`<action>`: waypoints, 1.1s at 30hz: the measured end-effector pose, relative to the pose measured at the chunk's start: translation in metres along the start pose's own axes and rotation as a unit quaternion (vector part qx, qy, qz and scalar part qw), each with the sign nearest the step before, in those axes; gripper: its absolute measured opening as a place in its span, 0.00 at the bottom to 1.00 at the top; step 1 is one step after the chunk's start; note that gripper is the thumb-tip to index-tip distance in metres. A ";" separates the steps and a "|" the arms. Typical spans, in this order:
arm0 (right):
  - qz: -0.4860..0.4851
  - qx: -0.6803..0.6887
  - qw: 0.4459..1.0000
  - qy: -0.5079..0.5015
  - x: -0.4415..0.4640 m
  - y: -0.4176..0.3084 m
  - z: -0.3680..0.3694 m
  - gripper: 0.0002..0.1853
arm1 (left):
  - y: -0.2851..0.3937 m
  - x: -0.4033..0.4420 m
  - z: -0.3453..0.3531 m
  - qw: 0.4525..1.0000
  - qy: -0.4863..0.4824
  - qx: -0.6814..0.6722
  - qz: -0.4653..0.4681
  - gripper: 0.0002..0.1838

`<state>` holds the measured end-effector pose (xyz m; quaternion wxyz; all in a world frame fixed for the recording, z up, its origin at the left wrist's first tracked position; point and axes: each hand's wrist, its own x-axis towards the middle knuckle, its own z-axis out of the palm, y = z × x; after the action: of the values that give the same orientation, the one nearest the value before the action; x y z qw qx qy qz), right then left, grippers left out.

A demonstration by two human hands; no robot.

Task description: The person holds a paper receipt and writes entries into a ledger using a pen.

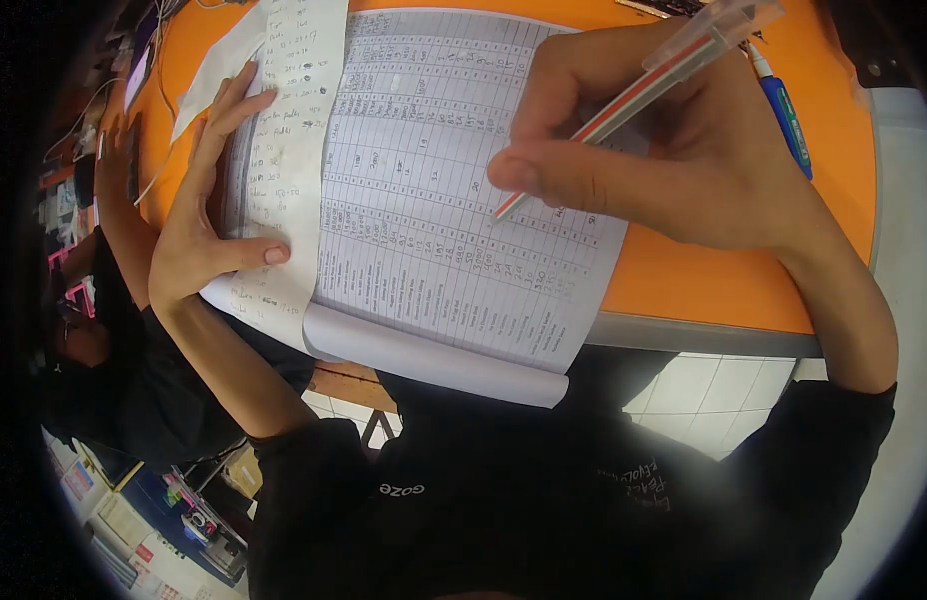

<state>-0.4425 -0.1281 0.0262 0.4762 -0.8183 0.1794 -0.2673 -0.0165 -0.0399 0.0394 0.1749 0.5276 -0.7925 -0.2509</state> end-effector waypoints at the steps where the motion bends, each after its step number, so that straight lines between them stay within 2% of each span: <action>1: -0.013 -0.010 1.000 -0.015 0.001 0.003 -0.004 0.11 | 0.000 0.000 0.000 1.000 0.001 -0.004 -0.002 0.67; 8: -0.009 -0.019 1.000 0.005 0.003 0.005 -0.010 0.13 | 0.001 0.001 0.000 1.000 0.006 0.008 -0.002 0.66; 10: 0.005 -0.027 1.000 0.009 0.001 0.008 -0.013 0.12 | -0.002 0.001 0.000 0.999 0.002 0.050 -0.008 0.73; 23: 0.036 -0.002 0.996 0.079 -0.003 0.020 -0.018 0.11 | 0.004 -0.001 -0.001 1.000 0.002 0.027 -0.007 0.68; 26: 0.046 0.053 0.987 0.145 0.009 0.020 -0.007 0.11 | 0.003 0.000 0.000 1.000 0.008 0.013 -0.001 0.68; 27: -0.002 0.068 0.976 0.205 0.019 0.018 0.008 0.14 | 0.003 0.000 0.000 1.000 0.009 0.010 -0.004 0.68; 29: -0.049 0.081 0.960 0.264 0.023 0.022 0.006 0.16 | 0.003 0.000 -0.001 1.000 0.009 0.007 -0.008 0.68; 30: -0.130 -0.007 0.971 0.199 0.017 0.031 -0.008 0.16 | 0.008 -0.001 0.004 1.000 0.008 0.020 -0.004 0.67; 32: -0.202 -0.095 0.967 0.126 0.016 0.019 -0.012 0.15 | 0.007 0.000 0.004 1.000 0.007 0.025 -0.003 0.67; 33: -0.103 -0.133 0.971 0.168 0.016 -0.008 0.010 0.16 | 0.004 -0.003 0.005 1.000 0.009 0.020 0.002 0.67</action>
<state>-0.4236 -0.1256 0.0333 0.2962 -0.8315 0.2060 -0.4224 -0.0210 -0.0353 0.0372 0.1721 0.5317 -0.7969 -0.2295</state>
